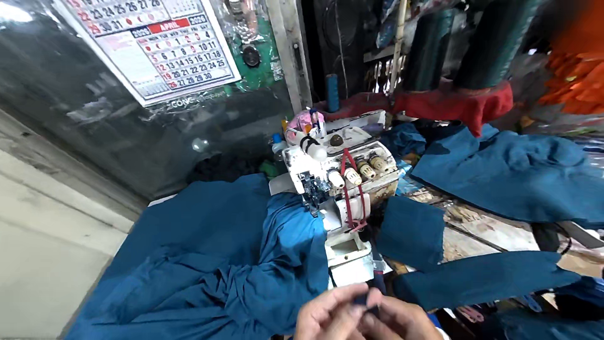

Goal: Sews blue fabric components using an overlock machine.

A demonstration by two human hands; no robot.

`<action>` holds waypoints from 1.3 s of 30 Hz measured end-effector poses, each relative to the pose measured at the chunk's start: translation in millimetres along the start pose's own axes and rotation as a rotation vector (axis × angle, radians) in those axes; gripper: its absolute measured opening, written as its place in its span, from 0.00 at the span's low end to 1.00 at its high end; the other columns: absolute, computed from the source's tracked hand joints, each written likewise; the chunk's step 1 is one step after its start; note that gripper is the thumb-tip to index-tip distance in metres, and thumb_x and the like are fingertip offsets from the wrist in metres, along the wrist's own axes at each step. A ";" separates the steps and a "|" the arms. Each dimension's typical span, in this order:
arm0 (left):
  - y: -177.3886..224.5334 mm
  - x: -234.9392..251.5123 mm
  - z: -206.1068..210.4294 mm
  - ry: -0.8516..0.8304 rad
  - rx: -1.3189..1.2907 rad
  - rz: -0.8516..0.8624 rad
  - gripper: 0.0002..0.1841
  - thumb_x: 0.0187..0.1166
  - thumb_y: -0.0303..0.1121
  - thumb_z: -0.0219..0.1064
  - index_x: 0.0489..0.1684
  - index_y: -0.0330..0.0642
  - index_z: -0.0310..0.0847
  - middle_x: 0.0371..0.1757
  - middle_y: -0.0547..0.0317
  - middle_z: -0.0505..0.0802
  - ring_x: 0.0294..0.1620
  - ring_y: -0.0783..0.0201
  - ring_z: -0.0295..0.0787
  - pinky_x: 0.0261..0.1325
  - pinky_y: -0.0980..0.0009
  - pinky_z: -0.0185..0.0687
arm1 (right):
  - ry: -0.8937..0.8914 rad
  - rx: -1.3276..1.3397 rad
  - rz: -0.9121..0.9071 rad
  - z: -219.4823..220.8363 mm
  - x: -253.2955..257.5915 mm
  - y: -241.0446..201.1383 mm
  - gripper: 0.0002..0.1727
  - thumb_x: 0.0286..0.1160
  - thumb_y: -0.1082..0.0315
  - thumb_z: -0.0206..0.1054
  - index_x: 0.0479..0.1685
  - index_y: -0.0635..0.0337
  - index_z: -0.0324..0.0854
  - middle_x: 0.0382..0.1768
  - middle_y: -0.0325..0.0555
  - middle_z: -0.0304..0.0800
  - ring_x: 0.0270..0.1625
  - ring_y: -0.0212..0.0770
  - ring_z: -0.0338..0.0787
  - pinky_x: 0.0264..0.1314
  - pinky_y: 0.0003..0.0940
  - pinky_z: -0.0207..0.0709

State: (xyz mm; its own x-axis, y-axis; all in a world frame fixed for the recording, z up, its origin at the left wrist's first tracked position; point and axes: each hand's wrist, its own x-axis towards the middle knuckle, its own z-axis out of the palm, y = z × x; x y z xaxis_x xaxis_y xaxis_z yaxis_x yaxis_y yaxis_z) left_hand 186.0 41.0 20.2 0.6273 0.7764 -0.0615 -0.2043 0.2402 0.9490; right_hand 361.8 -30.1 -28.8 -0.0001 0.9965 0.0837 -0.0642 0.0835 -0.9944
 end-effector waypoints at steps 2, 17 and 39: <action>-15.5 19.5 -12.5 0.124 0.020 -0.129 0.22 0.92 0.31 0.53 0.83 0.37 0.71 0.63 0.38 0.92 0.32 0.50 0.94 0.30 0.57 0.93 | 0.077 0.144 0.231 6.0 8.2 33.1 0.16 0.92 0.60 0.58 0.46 0.64 0.86 0.30 0.52 0.92 0.21 0.45 0.89 0.20 0.43 0.88; -53.1 63.6 -33.5 0.170 1.561 0.350 0.11 0.83 0.47 0.65 0.46 0.60 0.94 0.41 0.70 0.90 0.36 0.74 0.88 0.33 0.73 0.87 | 0.163 -0.273 0.209 -6.0 2.7 44.0 0.17 0.86 0.59 0.64 0.65 0.57 0.86 0.50 0.42 0.95 0.34 0.37 0.96 0.36 0.39 0.95; -2.1 17.8 -40.8 0.139 0.554 0.294 0.06 0.80 0.29 0.72 0.47 0.39 0.92 0.40 0.56 0.94 0.28 0.64 0.90 0.28 0.70 0.91 | 0.103 -0.246 -0.295 -13.7 36.0 -11.8 0.23 0.71 0.72 0.76 0.65 0.59 0.79 0.47 0.41 0.94 0.45 0.40 0.94 0.48 0.39 0.94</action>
State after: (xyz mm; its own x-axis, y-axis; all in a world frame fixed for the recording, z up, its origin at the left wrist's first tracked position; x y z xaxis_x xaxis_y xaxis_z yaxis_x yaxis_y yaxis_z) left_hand 166.9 78.1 4.6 0.4932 0.8414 0.2210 0.0890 -0.3015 0.9493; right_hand 376.2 4.8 -14.9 0.0838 0.9236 0.3741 0.1947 0.3530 -0.9152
